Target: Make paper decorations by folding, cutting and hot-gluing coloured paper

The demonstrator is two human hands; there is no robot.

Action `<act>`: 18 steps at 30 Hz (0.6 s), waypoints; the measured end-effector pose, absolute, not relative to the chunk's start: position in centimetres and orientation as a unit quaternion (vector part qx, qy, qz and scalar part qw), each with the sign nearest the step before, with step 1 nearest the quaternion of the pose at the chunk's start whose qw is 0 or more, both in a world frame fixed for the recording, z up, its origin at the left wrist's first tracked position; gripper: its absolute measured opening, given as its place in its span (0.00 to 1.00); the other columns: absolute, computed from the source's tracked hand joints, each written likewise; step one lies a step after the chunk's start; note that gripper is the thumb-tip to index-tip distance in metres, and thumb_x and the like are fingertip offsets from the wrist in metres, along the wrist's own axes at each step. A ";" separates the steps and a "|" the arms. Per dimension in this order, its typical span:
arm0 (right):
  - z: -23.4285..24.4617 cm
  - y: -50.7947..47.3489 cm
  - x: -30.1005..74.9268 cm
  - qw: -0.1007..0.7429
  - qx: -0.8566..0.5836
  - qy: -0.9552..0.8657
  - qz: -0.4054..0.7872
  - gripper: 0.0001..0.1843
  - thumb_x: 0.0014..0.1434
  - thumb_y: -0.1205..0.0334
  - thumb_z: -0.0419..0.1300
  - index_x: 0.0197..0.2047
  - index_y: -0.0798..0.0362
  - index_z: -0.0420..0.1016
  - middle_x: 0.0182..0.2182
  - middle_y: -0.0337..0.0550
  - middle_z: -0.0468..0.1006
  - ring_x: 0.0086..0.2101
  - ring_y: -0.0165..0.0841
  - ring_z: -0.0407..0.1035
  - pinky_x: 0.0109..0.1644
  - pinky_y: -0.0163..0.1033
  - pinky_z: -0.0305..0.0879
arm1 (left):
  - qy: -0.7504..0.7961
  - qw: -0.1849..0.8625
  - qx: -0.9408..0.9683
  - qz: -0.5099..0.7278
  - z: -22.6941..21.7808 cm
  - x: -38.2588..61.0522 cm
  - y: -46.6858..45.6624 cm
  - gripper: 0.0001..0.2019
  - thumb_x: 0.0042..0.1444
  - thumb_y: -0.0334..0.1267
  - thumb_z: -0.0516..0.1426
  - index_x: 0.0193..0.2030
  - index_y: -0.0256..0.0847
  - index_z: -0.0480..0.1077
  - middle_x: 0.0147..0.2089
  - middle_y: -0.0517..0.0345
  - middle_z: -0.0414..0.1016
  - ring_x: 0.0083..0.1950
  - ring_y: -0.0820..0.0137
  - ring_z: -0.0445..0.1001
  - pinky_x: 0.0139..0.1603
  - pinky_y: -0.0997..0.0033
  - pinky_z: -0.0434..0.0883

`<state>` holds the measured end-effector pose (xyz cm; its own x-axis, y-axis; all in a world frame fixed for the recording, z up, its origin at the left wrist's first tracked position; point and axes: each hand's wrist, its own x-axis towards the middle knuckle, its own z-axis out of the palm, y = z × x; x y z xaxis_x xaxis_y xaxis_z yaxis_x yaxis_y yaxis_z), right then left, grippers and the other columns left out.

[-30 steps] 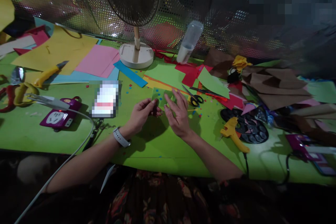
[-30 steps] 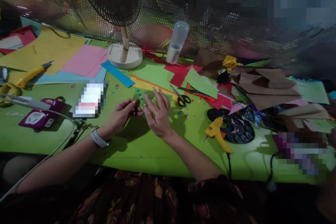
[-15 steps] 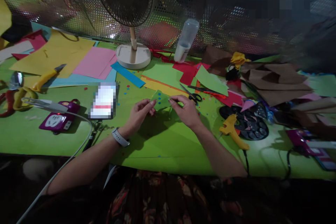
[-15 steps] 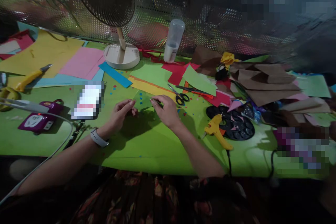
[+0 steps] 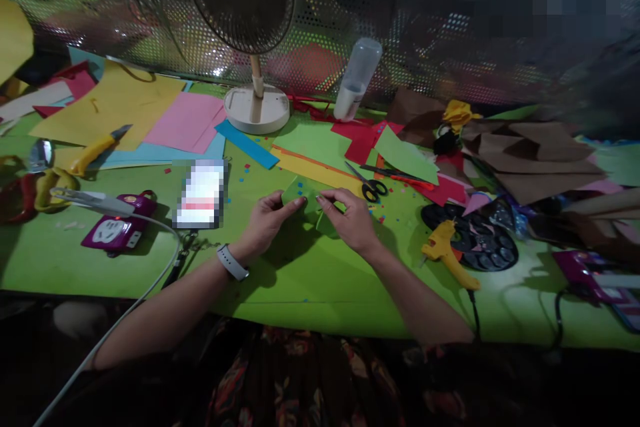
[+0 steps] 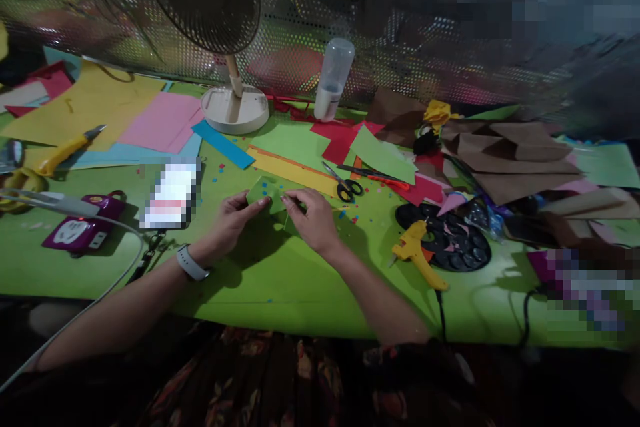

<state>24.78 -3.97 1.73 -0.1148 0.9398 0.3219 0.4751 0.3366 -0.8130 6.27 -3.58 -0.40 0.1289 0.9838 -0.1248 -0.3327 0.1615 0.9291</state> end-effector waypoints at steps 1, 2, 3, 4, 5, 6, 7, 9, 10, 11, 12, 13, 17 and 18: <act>1.7 -4.0 24.8 0.430 -0.508 -0.693 0.277 0.10 0.63 0.57 0.61 0.41 0.52 0.81 0.40 0.46 0.82 0.42 0.37 0.75 0.48 0.45 0.70 | 0.415 0.638 0.400 0.510 -0.4 6.3 -3.6 0.10 0.46 0.43 0.70 0.29 0.40 0.77 0.29 0.58 0.76 0.32 0.71 0.73 0.33 0.71 0.72; 1.7 -3.9 24.8 0.430 -0.509 -0.689 0.285 0.10 0.63 0.57 0.61 0.41 0.52 0.81 0.40 0.46 0.82 0.42 0.37 0.75 0.48 0.45 0.70 | 0.418 0.633 0.411 0.506 -0.4 6.2 -3.6 0.11 0.46 0.44 0.70 0.29 0.40 0.77 0.29 0.58 0.76 0.32 0.72 0.72 0.33 0.72 0.71; 1.7 -3.9 24.9 0.430 -0.510 -0.685 0.293 0.10 0.63 0.56 0.61 0.41 0.52 0.81 0.39 0.46 0.82 0.41 0.37 0.75 0.48 0.45 0.70 | 0.421 0.627 0.421 0.501 -0.3 6.2 -3.6 0.12 0.46 0.45 0.70 0.29 0.39 0.76 0.29 0.59 0.76 0.31 0.72 0.72 0.33 0.72 0.71; 1.8 -3.8 25.0 0.432 -0.511 -0.679 0.301 0.11 0.63 0.56 0.61 0.41 0.52 0.81 0.39 0.46 0.82 0.41 0.37 0.75 0.48 0.45 0.70 | 0.423 0.623 0.427 0.500 -0.3 6.2 -3.5 0.13 0.45 0.46 0.70 0.29 0.39 0.76 0.29 0.59 0.76 0.31 0.73 0.72 0.33 0.73 0.71; 1.8 -3.7 25.1 0.434 -0.512 -0.674 0.309 0.11 0.62 0.56 0.61 0.41 0.52 0.81 0.39 0.46 0.82 0.41 0.37 0.75 0.48 0.44 0.71 | 0.425 0.620 0.429 0.502 -0.4 6.2 -3.5 0.14 0.44 0.46 0.71 0.29 0.39 0.76 0.29 0.60 0.75 0.30 0.74 0.72 0.33 0.74 0.70; 1.8 -3.7 25.2 0.435 -0.514 -0.668 0.316 0.11 0.62 0.56 0.61 0.41 0.52 0.81 0.39 0.45 0.82 0.40 0.36 0.75 0.47 0.44 0.71 | 0.426 0.620 0.425 0.504 -0.4 6.2 -3.5 0.15 0.44 0.47 0.71 0.29 0.39 0.75 0.28 0.61 0.75 0.30 0.74 0.71 0.33 0.74 0.70; 1.8 -3.6 25.3 0.436 -0.517 -0.662 0.321 0.11 0.62 0.56 0.61 0.41 0.52 0.81 0.39 0.45 0.82 0.40 0.36 0.75 0.47 0.44 0.71 | 0.426 0.623 0.416 0.507 -0.5 6.2 -3.4 0.16 0.44 0.49 0.70 0.29 0.40 0.75 0.27 0.62 0.74 0.29 0.74 0.71 0.32 0.74 0.70; 1.8 -3.5 25.4 0.436 -0.523 -0.655 0.328 0.11 0.61 0.56 0.61 0.41 0.52 0.81 0.39 0.45 0.82 0.40 0.36 0.75 0.47 0.44 0.71 | 0.427 0.635 0.389 0.513 -0.7 6.2 -3.3 0.17 0.46 0.53 0.68 0.29 0.40 0.75 0.26 0.62 0.72 0.28 0.74 0.71 0.32 0.73 0.69; 1.8 -3.5 25.4 0.436 -0.524 -0.653 0.330 0.11 0.61 0.55 0.61 0.41 0.52 0.81 0.39 0.45 0.82 0.40 0.36 0.75 0.47 0.44 0.71 | 0.428 0.640 0.376 0.516 -0.8 6.2 -3.2 0.17 0.47 0.54 0.68 0.29 0.41 0.75 0.25 0.62 0.72 0.27 0.74 0.71 0.31 0.73 0.69; 1.8 -3.5 25.4 0.434 -0.525 -0.653 0.332 0.11 0.61 0.55 0.62 0.41 0.52 0.81 0.39 0.45 0.82 0.40 0.36 0.75 0.47 0.45 0.72 | 0.430 0.641 0.370 0.517 -0.9 6.2 -3.2 0.17 0.47 0.53 0.68 0.28 0.41 0.74 0.25 0.62 0.71 0.27 0.74 0.70 0.31 0.73 0.69; 1.8 -3.5 25.4 0.433 -0.525 -0.653 0.332 0.11 0.61 0.55 0.62 0.41 0.52 0.81 0.39 0.45 0.82 0.40 0.36 0.75 0.47 0.45 0.72 | 0.432 0.639 0.371 0.518 -1.0 6.2 -3.2 0.17 0.46 0.51 0.69 0.27 0.41 0.73 0.25 0.62 0.71 0.27 0.75 0.70 0.31 0.73 0.69; 1.8 -3.5 25.4 0.432 -0.523 -0.655 0.332 0.11 0.61 0.55 0.62 0.41 0.52 0.81 0.39 0.45 0.82 0.41 0.37 0.75 0.48 0.45 0.71 | 0.434 0.634 0.379 0.515 -1.1 6.1 -3.2 0.16 0.45 0.49 0.70 0.26 0.41 0.72 0.25 0.63 0.70 0.27 0.75 0.69 0.31 0.73 0.68; 1.6 -3.6 25.1 0.430 -0.519 -0.663 0.325 0.11 0.61 0.55 0.62 0.41 0.51 0.81 0.39 0.45 0.83 0.41 0.36 0.75 0.49 0.45 0.71 | 0.441 0.612 0.438 0.489 -1.1 6.0 -3.3 0.18 0.48 0.47 0.69 0.23 0.39 0.69 0.23 0.65 0.66 0.25 0.78 0.63 0.28 0.76 0.62; 1.5 -3.7 25.0 0.430 -0.517 -0.666 0.323 0.10 0.61 0.55 0.62 0.41 0.51 0.81 0.39 0.45 0.83 0.41 0.36 0.75 0.49 0.44 0.71 | 0.444 0.602 0.450 0.488 -1.0 6.0 -3.3 0.18 0.49 0.48 0.68 0.23 0.38 0.68 0.22 0.65 0.65 0.24 0.79 0.61 0.26 0.77 0.60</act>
<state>25.05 -3.66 1.53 -0.0947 0.9663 0.2394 0.4106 0.2570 -0.8748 5.98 -3.25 -1.04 0.1291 0.9871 -0.0946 -0.1878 0.1180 0.9751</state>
